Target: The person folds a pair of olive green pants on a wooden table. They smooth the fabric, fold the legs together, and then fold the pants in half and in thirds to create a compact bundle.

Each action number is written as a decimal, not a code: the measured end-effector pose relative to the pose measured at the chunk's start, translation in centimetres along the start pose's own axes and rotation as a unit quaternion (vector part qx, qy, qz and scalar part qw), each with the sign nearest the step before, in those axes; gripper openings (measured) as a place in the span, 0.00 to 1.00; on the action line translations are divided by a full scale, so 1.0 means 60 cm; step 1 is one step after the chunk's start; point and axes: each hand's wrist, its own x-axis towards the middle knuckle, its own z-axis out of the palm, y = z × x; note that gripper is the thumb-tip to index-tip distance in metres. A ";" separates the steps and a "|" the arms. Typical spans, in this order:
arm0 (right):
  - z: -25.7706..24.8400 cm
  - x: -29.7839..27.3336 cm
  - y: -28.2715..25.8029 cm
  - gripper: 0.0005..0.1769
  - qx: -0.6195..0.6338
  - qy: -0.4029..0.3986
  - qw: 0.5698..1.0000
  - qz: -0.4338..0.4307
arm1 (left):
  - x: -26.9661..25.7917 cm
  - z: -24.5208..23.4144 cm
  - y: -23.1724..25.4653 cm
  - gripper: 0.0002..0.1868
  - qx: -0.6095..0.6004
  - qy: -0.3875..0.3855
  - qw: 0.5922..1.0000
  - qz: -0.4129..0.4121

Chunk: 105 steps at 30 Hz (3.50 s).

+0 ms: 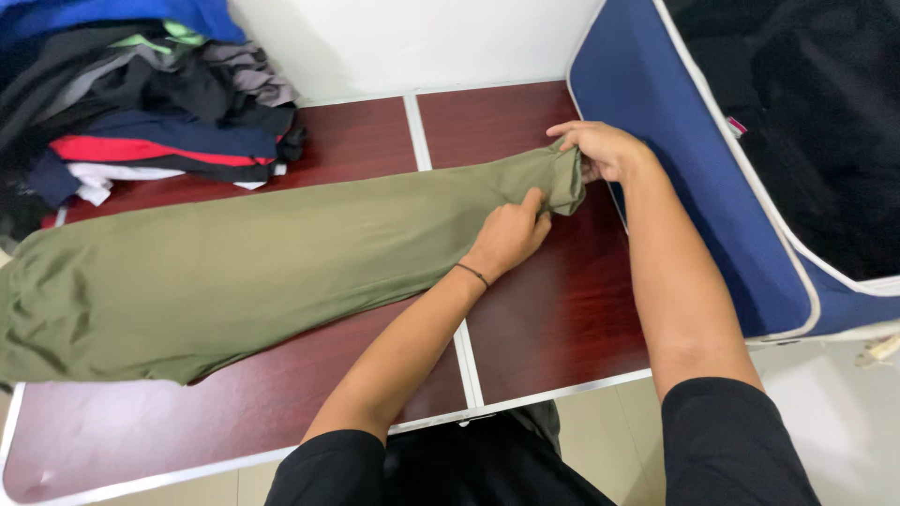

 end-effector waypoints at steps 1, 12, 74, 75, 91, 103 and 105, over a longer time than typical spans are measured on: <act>0.007 -0.005 -0.009 0.23 -0.018 0.001 1.000 0.002 | -0.008 -0.010 0.002 0.14 -0.026 0.005 1.000 -0.004; 0.073 0.043 -0.060 0.13 0.026 -0.030 0.998 -0.041 | -0.060 -0.083 0.005 0.18 -0.119 0.091 0.988 -0.031; 1.155 -0.032 -0.283 0.33 -0.290 -0.156 0.696 -0.638 | -0.616 -0.791 -0.416 0.14 0.039 0.590 0.708 -0.386; 1.144 -0.032 -0.270 0.31 -0.287 -0.157 0.678 -0.659 | -0.623 -0.792 -0.426 0.15 0.056 0.575 0.704 -0.413; 0.900 -0.022 -0.158 0.24 -0.291 -0.086 0.650 -0.697 | -0.527 -0.702 -0.332 0.25 -0.143 0.446 0.699 -0.540; 0.737 0.004 -0.128 0.27 -0.360 -0.056 0.716 -0.595 | -0.417 -0.602 -0.259 0.26 -0.149 0.341 0.797 -0.475; 0.781 0.017 -0.151 0.27 -0.369 -0.073 0.723 -0.579 | -0.414 -0.608 -0.249 0.25 -0.090 0.333 0.794 -0.501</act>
